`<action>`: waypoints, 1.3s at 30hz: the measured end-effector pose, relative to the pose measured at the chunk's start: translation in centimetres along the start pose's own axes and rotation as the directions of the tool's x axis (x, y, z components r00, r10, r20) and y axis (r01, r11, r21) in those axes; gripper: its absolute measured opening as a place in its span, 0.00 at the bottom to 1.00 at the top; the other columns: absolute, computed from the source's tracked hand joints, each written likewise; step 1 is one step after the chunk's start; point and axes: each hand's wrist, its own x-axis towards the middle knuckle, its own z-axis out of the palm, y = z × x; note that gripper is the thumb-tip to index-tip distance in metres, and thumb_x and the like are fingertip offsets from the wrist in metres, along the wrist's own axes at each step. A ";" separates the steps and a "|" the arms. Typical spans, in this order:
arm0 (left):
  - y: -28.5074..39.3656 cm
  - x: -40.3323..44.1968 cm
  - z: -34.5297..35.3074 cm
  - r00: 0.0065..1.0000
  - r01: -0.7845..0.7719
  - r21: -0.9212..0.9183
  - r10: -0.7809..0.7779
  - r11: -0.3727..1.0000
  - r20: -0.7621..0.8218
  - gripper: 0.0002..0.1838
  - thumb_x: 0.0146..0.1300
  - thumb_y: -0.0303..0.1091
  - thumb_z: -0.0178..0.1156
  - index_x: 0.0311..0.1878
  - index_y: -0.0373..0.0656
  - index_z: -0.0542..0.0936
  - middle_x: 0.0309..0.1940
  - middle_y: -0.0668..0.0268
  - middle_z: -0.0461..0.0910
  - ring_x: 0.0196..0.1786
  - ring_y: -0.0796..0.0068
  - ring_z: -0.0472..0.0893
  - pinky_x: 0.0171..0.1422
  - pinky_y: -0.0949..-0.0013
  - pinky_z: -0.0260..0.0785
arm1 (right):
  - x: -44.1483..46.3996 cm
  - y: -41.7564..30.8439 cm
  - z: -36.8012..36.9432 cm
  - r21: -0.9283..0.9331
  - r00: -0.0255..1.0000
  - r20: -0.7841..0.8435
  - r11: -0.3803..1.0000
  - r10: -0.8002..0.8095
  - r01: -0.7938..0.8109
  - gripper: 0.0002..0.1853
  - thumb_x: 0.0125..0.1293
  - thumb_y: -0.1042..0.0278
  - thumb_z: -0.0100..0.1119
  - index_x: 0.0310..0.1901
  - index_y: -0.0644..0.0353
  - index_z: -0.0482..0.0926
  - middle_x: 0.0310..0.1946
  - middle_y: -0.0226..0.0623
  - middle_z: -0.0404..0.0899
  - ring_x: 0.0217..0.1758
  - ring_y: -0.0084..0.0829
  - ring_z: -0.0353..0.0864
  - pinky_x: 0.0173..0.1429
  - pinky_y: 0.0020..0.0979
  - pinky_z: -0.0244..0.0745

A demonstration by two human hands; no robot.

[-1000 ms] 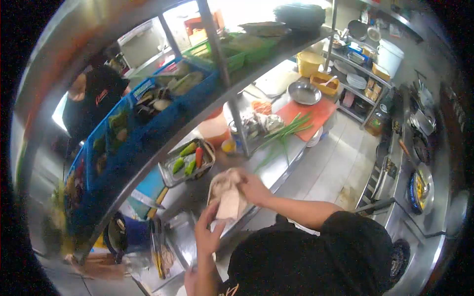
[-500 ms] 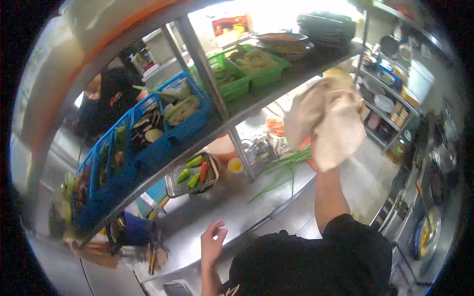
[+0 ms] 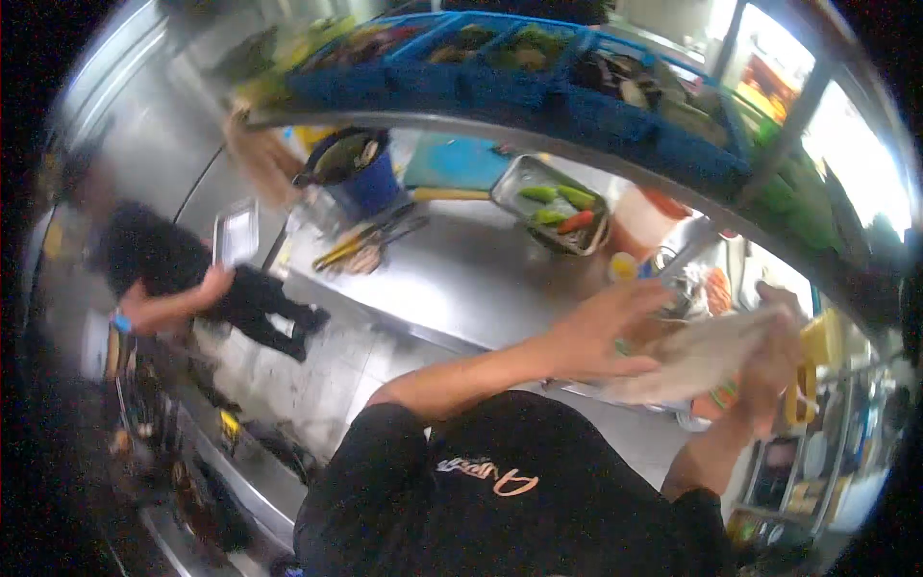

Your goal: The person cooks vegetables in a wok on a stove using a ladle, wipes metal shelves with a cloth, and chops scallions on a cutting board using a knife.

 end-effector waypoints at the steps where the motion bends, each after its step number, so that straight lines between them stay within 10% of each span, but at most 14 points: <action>1: 0.4 1.2 0.2 0.996 -0.070 -0.028 0.068 0.997 -0.058 0.41 0.51 0.50 0.62 0.65 0.43 0.59 0.59 0.51 0.63 0.59 0.49 0.66 0.63 0.55 0.58 | 0.2 0.1 -0.7 0.015 0.998 -0.055 0.999 0.041 -0.040 0.23 0.65 0.51 0.45 0.49 0.64 0.73 0.39 0.38 0.74 0.42 0.27 0.73 0.47 0.25 0.69; 7: 3.1 5.5 1.0 0.997 -0.055 -0.080 0.050 0.995 -0.063 0.34 0.53 0.49 0.60 0.60 0.42 0.65 0.49 0.53 0.72 0.51 0.55 0.73 0.56 0.58 0.65 | 2.7 -1.6 -0.9 0.463 0.899 -0.291 0.871 0.326 -0.166 0.23 0.67 0.50 0.42 0.49 0.64 0.71 0.37 0.38 0.74 0.36 0.29 0.75 0.42 0.28 0.72; 14: 1.6 14.0 -4.6 0.857 -0.219 0.242 0.305 0.945 -0.416 0.14 0.52 0.35 0.61 0.42 0.41 0.77 0.38 0.58 0.78 0.41 0.61 0.78 0.48 0.63 0.70 | 12.1 -1.7 -3.8 0.724 0.886 -0.451 0.538 -0.106 0.433 0.16 0.66 0.67 0.47 0.52 0.64 0.71 0.48 0.42 0.74 0.51 0.35 0.74 0.58 0.34 0.69; 15: 1.8 15.6 -5.5 0.818 -0.224 0.356 0.374 0.907 -0.438 0.12 0.51 0.32 0.60 0.40 0.39 0.77 0.38 0.57 0.78 0.41 0.57 0.78 0.48 0.61 0.69 | 13.1 -1.5 -3.5 -0.067 0.786 -0.403 0.871 -0.470 0.486 0.16 0.62 0.68 0.51 0.51 0.63 0.71 0.45 0.43 0.76 0.47 0.36 0.76 0.54 0.34 0.71; 16: 1.6 16.7 -6.3 0.817 -0.225 0.379 0.386 0.898 -0.428 0.12 0.51 0.32 0.59 0.40 0.39 0.77 0.38 0.57 0.78 0.42 0.56 0.78 0.48 0.60 0.69 | 14.0 -1.3 -3.3 -0.816 0.572 -0.297 0.514 -0.765 0.264 0.16 0.59 0.68 0.56 0.49 0.61 0.72 0.41 0.43 0.78 0.43 0.37 0.79 0.49 0.33 0.74; 18: 1.2 19.0 -7.2 0.819 -0.210 0.430 0.398 0.878 -0.413 0.12 0.52 0.32 0.58 0.40 0.39 0.77 0.38 0.57 0.78 0.42 0.55 0.77 0.49 0.60 0.69 | 17.1 -0.1 -3.1 -0.258 0.656 -0.359 0.746 -0.664 0.614 0.18 0.61 0.58 0.54 0.49 0.60 0.72 0.38 0.42 0.78 0.43 0.39 0.78 0.47 0.33 0.73; 21: 1.1 22.1 -6.6 0.634 -0.317 0.610 0.641 0.726 -0.433 0.13 0.54 0.33 0.55 0.43 0.39 0.75 0.37 0.54 0.78 0.40 0.51 0.78 0.46 0.57 0.70 | 17.2 -3.9 -0.8 0.437 0.912 -0.255 0.803 -0.321 0.405 0.23 0.63 0.48 0.48 0.49 0.59 0.73 0.31 0.39 0.79 0.35 0.34 0.78 0.40 0.32 0.74; 23: 1.8 23.1 -6.6 0.884 -0.281 0.315 0.372 0.907 -0.282 0.22 0.61 0.43 0.50 0.57 0.46 0.67 0.44 0.54 0.77 0.48 0.60 0.77 0.53 0.60 0.66 | 17.2 -4.9 0.4 0.784 0.992 -0.028 0.613 -0.126 0.100 0.27 0.64 0.42 0.44 0.49 0.59 0.73 0.26 0.36 0.80 0.29 0.31 0.78 0.35 0.31 0.75; 26: 3.9 23.2 -6.8 0.999 0.017 0.265 -0.003 0.964 -0.055 0.29 0.60 0.47 0.51 0.62 0.50 0.58 0.44 0.53 0.77 0.43 0.65 0.79 0.49 0.60 0.68 | 19.1 -2.9 -0.4 0.606 0.954 0.008 0.760 -0.300 0.234 0.26 0.65 0.44 0.43 0.52 0.60 0.71 0.43 0.46 0.77 0.37 0.30 0.79 0.33 0.30 0.77; 29: 0.7 21.5 -3.7 0.977 -0.071 0.517 0.164 0.853 -0.136 0.17 0.57 0.35 0.51 0.49 0.42 0.72 0.37 0.53 0.77 0.36 0.51 0.78 0.40 0.55 0.72 | 19.1 -0.6 -0.5 0.399 0.979 -0.089 0.894 -0.183 0.204 0.19 0.63 0.53 0.52 0.48 0.58 0.72 0.41 0.45 0.77 0.47 0.45 0.76 0.50 0.36 0.71; 31: 1.4 17.1 -1.7 0.947 -0.046 0.397 0.167 0.916 -0.274 0.18 0.57 0.35 0.51 0.51 0.42 0.70 0.37 0.53 0.77 0.35 0.52 0.79 0.38 0.56 0.73 | 16.4 1.3 -0.2 -0.555 0.831 -0.083 0.718 -0.550 0.419 0.23 0.65 0.47 0.46 0.51 0.58 0.70 0.46 0.45 0.74 0.49 0.48 0.74 0.52 0.40 0.68; 33: 1.6 14.9 -0.9 0.914 0.011 0.247 0.091 0.969 -0.395 0.18 0.56 0.36 0.53 0.50 0.42 0.70 0.36 0.53 0.77 0.34 0.53 0.79 0.36 0.56 0.73 | 15.2 2.7 0.3 -0.349 0.969 -0.133 0.925 -0.207 0.149 0.23 0.68 0.51 0.43 0.58 0.57 0.63 0.52 0.47 0.70 0.50 0.51 0.73 0.52 0.44 0.67; 35: 1.8 14.2 -0.7 0.945 0.116 0.260 -0.026 0.959 -0.326 0.18 0.55 0.37 0.54 0.49 0.42 0.71 0.33 0.54 0.77 0.31 0.54 0.80 0.33 0.55 0.73 | 15.5 4.1 -0.1 -0.479 0.902 -0.116 0.819 -0.416 0.316 0.23 0.68 0.52 0.43 0.58 0.58 0.62 0.51 0.49 0.71 0.51 0.51 0.72 0.52 0.44 0.67; 39: -2.0 13.3 0.6 0.973 0.223 0.380 -0.182 0.898 -0.142 0.17 0.55 0.37 0.53 0.47 0.41 0.73 0.28 0.56 0.79 0.25 0.55 0.79 0.29 0.54 0.72 | 15.0 0.6 0.7 -0.273 0.972 -0.032 0.937 -0.234 0.217 0.22 0.68 0.56 0.42 0.57 0.62 0.63 0.51 0.52 0.70 0.55 0.50 0.69 0.55 0.42 0.65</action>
